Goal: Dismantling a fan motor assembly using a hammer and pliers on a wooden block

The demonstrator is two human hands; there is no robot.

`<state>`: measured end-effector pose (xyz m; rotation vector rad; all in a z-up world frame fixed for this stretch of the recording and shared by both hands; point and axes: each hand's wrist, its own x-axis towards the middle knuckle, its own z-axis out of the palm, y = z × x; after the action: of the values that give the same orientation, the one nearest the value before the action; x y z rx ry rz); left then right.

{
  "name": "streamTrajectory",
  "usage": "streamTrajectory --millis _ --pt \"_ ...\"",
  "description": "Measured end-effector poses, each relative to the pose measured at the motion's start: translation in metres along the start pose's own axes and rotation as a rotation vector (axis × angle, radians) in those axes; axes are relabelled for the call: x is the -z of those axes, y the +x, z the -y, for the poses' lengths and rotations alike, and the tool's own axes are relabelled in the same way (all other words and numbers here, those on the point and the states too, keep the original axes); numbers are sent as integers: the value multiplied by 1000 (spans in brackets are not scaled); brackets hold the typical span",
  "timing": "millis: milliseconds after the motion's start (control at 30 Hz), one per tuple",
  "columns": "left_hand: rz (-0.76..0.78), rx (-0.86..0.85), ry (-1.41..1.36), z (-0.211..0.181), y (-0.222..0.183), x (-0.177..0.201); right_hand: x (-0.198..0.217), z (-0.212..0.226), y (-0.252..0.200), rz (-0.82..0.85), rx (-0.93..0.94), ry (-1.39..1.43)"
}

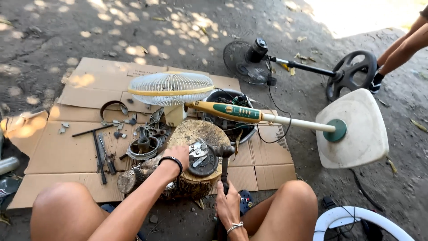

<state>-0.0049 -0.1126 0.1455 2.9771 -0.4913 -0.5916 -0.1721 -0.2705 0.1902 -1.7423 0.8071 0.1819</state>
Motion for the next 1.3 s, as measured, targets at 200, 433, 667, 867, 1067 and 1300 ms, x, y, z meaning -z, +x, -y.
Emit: streamTrajectory --millis 200,433,667,867,1067,1300 --pt "62 10 40 0 -8 11 -2 0 7 24 -20 52" --pt "49 -18 84 4 -3 5 -4 -5 15 26 -14 111" --pt "-14 -2 112 -3 1 1 4 -9 15 47 69 148" --pt "22 -6 65 -6 -4 12 36 45 -15 27 677 284" --pt "-13 -39 99 -7 -2 11 14 55 -4 -152 966 272" --pt "96 34 58 2 7 -4 5 13 -2 -46 190 -186"
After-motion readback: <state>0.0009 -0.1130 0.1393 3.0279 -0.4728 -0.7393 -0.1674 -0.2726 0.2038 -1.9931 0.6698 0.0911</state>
